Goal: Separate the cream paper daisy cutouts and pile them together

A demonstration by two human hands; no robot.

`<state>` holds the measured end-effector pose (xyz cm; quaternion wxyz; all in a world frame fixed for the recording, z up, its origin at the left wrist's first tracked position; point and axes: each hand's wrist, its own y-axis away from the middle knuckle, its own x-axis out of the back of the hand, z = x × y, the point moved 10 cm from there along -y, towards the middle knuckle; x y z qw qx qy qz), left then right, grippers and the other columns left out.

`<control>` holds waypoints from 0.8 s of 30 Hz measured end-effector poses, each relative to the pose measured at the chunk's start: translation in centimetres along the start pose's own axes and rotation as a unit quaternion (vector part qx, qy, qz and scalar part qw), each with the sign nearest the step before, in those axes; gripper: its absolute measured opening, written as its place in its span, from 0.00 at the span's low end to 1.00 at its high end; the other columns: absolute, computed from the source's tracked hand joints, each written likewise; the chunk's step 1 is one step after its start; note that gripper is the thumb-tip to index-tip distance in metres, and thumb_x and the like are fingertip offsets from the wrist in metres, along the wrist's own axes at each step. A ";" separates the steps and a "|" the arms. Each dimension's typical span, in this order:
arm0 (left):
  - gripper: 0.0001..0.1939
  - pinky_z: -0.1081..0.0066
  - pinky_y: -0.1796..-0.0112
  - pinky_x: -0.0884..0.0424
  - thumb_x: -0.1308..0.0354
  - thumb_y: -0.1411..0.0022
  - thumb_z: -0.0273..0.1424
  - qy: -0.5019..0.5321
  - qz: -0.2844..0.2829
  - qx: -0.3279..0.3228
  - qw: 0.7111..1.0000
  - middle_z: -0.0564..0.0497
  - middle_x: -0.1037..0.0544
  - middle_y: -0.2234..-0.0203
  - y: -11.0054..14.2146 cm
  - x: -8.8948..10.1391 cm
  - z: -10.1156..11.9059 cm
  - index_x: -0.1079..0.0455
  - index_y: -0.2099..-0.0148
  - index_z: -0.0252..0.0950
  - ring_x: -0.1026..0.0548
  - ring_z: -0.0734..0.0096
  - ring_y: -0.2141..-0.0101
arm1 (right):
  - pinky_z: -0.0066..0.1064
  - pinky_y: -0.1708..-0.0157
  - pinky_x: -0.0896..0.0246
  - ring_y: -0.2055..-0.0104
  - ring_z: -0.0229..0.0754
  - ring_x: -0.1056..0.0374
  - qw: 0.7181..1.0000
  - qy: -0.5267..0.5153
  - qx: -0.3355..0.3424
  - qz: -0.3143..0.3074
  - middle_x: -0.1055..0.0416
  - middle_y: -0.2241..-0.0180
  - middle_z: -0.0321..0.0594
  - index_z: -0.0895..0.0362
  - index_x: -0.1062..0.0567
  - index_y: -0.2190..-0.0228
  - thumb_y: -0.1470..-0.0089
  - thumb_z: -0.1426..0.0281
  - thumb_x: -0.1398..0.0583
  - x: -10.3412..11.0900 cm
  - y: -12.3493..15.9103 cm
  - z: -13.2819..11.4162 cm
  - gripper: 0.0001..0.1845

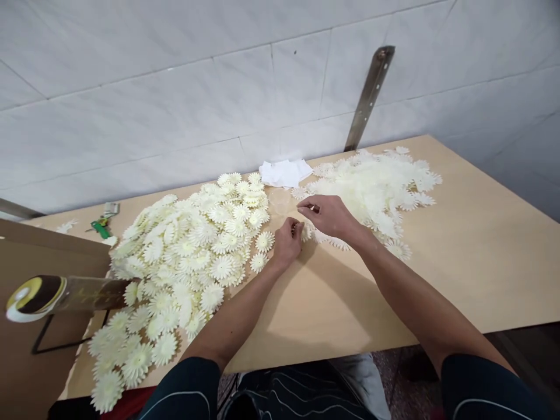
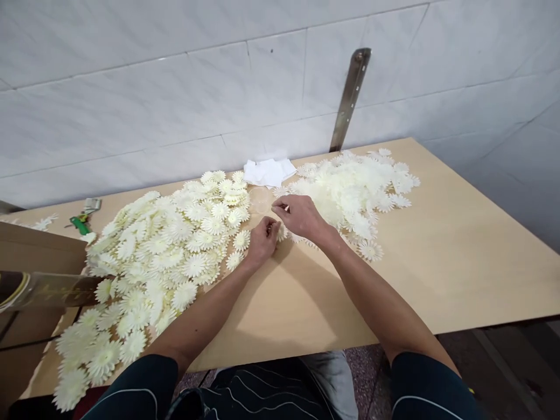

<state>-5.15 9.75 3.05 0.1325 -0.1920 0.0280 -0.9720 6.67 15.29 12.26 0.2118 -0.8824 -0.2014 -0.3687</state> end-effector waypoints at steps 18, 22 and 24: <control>0.04 0.67 0.61 0.27 0.38 0.31 0.30 -0.035 -0.054 -0.013 0.998 0.50 0.15 0.70 0.0 -0.8 -0.5 0.21 0.59 0.40 0.19 0.62 0.68 | 0.38 0.50 0.28 0.48 0.57 0.19 0.921 0.312 0.032 -0.232 0.13 0.55 0.55 0.60 0.10 0.54 0.33 0.71 0.37 -9.9 -8.1 -1.0 0.15; 0.05 0.65 0.61 0.27 0.39 0.32 0.32 -0.045 -0.045 -0.025 0.998 0.46 0.14 0.68 -0.2 -0.7 -0.5 0.21 0.59 0.40 0.17 0.58 0.65 | 0.38 0.48 0.29 0.45 0.59 0.20 0.914 0.327 0.017 -0.240 0.14 0.54 0.60 0.65 0.11 0.52 0.34 0.70 0.35 -10.4 -8.2 -1.0 0.15; 0.06 0.65 0.61 0.28 0.40 0.33 0.32 -0.047 -0.033 -0.033 0.998 0.45 0.13 0.66 -0.4 -0.5 -0.5 0.21 0.58 0.40 0.16 0.56 0.64 | 0.39 0.45 0.30 0.42 0.59 0.21 0.916 0.324 0.017 -0.236 0.15 0.50 0.61 0.66 0.13 0.49 0.32 0.70 0.38 -10.5 -8.1 -1.1 0.18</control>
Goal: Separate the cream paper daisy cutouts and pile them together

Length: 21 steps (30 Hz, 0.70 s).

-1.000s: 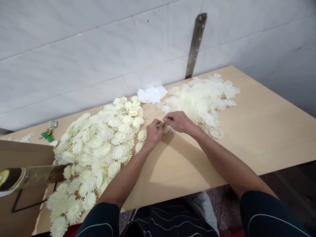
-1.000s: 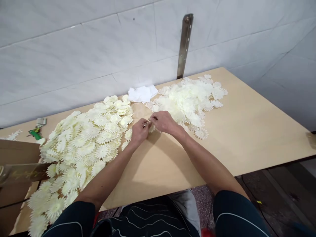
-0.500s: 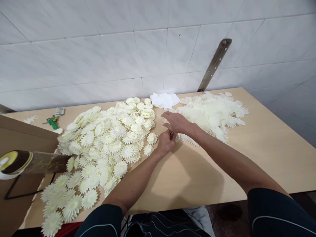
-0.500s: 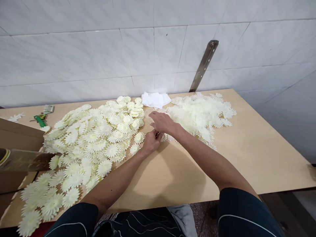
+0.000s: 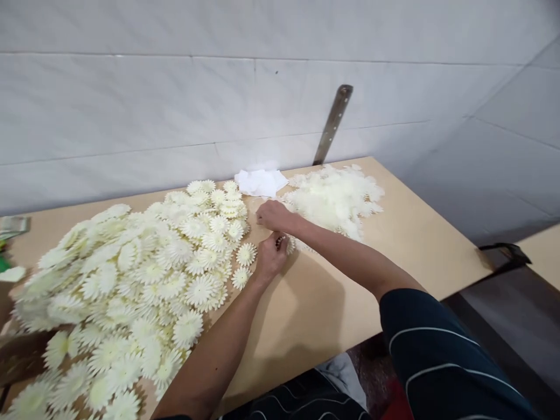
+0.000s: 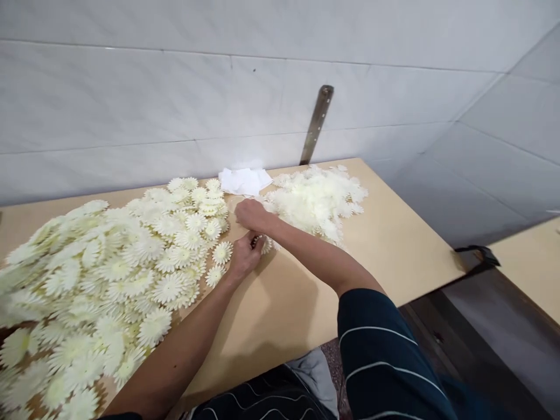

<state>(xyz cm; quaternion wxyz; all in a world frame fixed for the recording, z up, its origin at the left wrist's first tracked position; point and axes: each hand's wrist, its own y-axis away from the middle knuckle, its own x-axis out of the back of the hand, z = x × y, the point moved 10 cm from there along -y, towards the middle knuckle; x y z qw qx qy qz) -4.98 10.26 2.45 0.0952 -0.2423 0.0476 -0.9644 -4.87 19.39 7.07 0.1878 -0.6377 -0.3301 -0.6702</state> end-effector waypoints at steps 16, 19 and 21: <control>0.10 0.68 0.67 0.31 0.41 0.30 0.37 0.079 0.043 -0.003 0.996 0.53 0.20 0.76 0.0 0.2 -1.2 0.21 0.55 0.39 0.23 0.64 0.75 | 0.36 0.42 0.34 0.35 0.54 0.26 0.999 -0.034 0.038 0.018 0.19 0.38 0.53 0.59 0.16 0.42 0.33 0.70 0.31 2.2 1.5 -1.0 0.19; 0.10 0.68 0.67 0.32 0.41 0.30 0.34 0.093 0.042 -0.009 0.995 0.54 0.21 0.77 0.1 0.0 -1.5 0.21 0.51 0.39 0.24 0.64 0.76 | 0.38 0.43 0.35 0.37 0.56 0.25 0.995 -0.076 0.036 0.047 0.18 0.41 0.51 0.57 0.15 0.45 0.36 0.69 0.29 2.6 2.0 -0.2 0.18; 0.10 0.68 0.67 0.33 0.41 0.30 0.33 0.098 0.036 -0.010 0.994 0.55 0.23 0.78 0.0 -0.3 -1.7 0.21 0.50 0.39 0.25 0.65 0.77 | 0.39 0.47 0.35 0.44 0.54 0.23 0.994 -0.095 0.036 0.043 0.15 0.49 0.48 0.55 0.12 0.52 0.38 0.69 0.29 2.5 2.1 0.1 0.12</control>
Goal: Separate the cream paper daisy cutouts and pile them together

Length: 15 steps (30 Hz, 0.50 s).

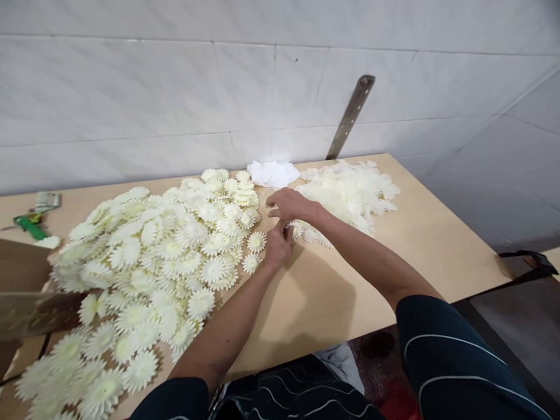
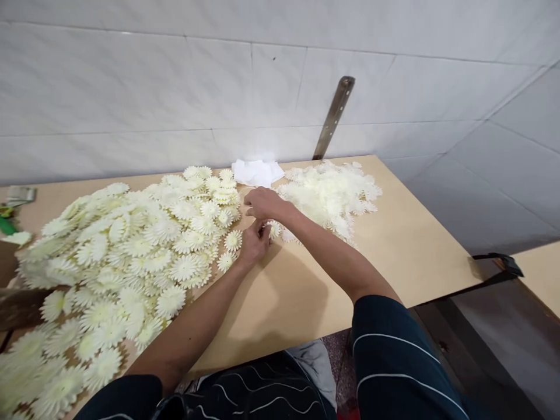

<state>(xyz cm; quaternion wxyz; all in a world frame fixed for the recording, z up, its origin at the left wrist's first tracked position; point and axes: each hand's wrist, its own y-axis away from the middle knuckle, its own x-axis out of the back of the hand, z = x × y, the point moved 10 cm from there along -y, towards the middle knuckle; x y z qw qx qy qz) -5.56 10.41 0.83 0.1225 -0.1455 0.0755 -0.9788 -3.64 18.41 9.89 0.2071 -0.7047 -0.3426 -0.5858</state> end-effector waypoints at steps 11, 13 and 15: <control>0.11 0.69 0.66 0.30 0.42 0.28 0.30 0.046 0.001 -0.003 0.999 0.58 0.26 0.80 0.0 -0.4 -0.6 0.23 0.47 0.39 0.25 0.67 0.76 | 0.43 0.52 0.34 0.54 0.51 0.21 0.995 -0.100 -0.002 0.010 0.13 0.58 0.43 0.53 0.13 0.65 0.39 0.68 0.32 1.8 1.4 0.5 0.06; 0.10 0.70 0.66 0.30 0.41 0.29 0.30 0.053 0.009 0.002 0.999 0.58 0.26 0.79 0.1 -0.3 -0.7 0.23 0.48 0.39 0.24 0.68 0.76 | 0.44 0.51 0.32 0.55 0.51 0.21 0.990 -0.135 -0.010 0.049 0.13 0.58 0.43 0.53 0.13 0.66 0.39 0.67 0.32 3.1 2.2 0.7 0.06; 0.11 0.71 0.66 0.30 0.41 0.30 0.29 0.062 0.021 0.013 0.998 0.59 0.26 0.78 0.1 -0.1 -0.9 0.23 0.48 0.40 0.24 0.68 0.75 | 0.43 0.54 0.30 0.58 0.49 0.21 0.977 -0.177 -0.022 0.118 0.14 0.62 0.43 0.53 0.14 0.67 0.39 0.66 0.32 5.0 3.5 1.3 0.06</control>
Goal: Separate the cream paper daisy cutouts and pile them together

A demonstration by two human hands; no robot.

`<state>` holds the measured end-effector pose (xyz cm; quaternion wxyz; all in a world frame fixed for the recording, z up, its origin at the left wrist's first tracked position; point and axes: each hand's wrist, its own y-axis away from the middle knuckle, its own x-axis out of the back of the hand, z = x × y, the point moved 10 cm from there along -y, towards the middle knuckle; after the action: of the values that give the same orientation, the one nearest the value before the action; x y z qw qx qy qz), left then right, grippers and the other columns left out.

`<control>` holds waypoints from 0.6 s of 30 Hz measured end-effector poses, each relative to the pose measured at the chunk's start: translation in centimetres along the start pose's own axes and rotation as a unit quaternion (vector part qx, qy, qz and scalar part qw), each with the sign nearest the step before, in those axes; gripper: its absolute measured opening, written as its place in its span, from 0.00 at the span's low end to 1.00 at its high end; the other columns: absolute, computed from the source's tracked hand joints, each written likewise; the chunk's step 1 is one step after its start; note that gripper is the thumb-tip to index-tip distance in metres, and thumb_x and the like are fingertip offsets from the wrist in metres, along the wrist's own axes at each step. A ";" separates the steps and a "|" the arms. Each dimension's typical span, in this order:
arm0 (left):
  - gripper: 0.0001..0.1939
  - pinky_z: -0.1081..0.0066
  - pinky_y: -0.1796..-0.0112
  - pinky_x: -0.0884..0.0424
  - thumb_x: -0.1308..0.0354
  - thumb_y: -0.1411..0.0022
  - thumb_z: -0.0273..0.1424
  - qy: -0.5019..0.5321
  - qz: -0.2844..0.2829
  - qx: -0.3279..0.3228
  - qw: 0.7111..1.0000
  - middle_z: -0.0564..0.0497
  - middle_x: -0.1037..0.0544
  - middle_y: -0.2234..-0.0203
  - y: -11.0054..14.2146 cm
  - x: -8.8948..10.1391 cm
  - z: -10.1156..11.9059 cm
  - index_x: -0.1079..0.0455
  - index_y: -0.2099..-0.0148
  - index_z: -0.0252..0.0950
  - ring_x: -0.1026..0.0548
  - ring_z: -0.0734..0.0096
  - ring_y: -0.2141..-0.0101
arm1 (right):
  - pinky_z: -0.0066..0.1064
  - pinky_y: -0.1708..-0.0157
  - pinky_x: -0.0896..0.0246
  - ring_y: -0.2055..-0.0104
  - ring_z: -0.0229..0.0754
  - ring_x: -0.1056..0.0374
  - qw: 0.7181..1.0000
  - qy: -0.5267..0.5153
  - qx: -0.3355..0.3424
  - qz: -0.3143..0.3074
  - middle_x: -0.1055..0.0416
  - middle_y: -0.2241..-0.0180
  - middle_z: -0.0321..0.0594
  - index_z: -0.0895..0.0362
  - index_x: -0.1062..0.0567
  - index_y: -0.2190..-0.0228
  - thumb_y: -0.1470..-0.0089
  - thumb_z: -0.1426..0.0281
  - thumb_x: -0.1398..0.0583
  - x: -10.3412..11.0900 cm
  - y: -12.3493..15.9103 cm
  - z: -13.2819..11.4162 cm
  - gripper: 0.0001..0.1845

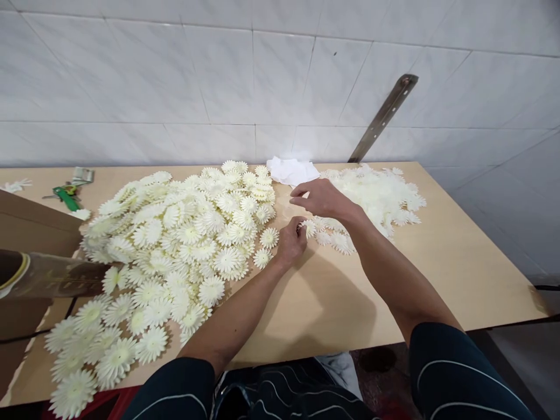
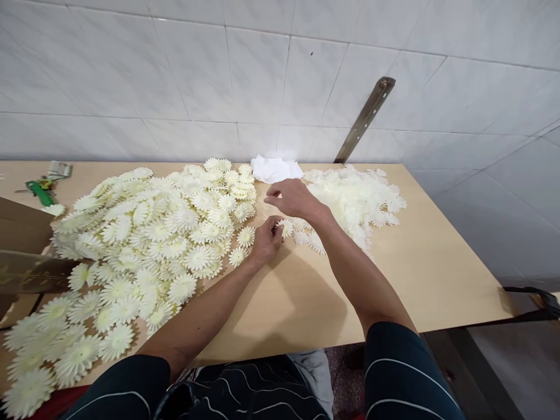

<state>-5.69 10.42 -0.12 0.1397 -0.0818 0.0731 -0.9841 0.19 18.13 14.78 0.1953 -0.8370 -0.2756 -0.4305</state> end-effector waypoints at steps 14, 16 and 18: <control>0.11 0.74 0.76 0.29 0.37 0.27 0.42 0.079 0.025 0.042 0.996 0.55 0.19 0.75 -0.3 0.3 -0.1 0.28 0.52 0.40 0.21 0.69 0.78 | 0.32 0.78 0.33 0.80 0.37 0.33 0.927 -0.313 -0.176 0.107 0.26 0.77 0.37 0.57 0.19 0.66 0.49 0.42 0.27 -2.5 10.1 10.0 0.30; 0.14 0.74 0.77 0.30 0.37 0.27 0.45 0.079 0.025 0.039 0.996 0.55 0.20 0.76 -0.3 0.5 0.1 0.28 0.53 0.40 0.22 0.70 0.79 | 0.32 0.79 0.35 0.79 0.36 0.34 0.925 -0.312 -0.175 0.133 0.23 0.71 0.39 0.57 0.19 0.59 0.49 0.42 0.28 -3.3 10.0 10.4 0.32; 0.17 0.74 0.77 0.28 0.36 0.29 0.48 0.080 0.024 0.027 0.996 0.55 0.19 0.76 -0.2 0.6 0.6 0.27 0.55 0.39 0.21 0.70 0.79 | 0.31 0.78 0.36 0.76 0.37 0.32 0.931 -0.290 -0.165 0.150 0.19 0.63 0.44 0.56 0.20 0.56 0.48 0.44 0.28 -3.8 9.7 10.3 0.31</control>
<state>-6.21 10.37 0.58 0.1588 0.0027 0.0597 -0.9855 10.79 15.36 5.02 0.0284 -0.9773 -0.1171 -0.1742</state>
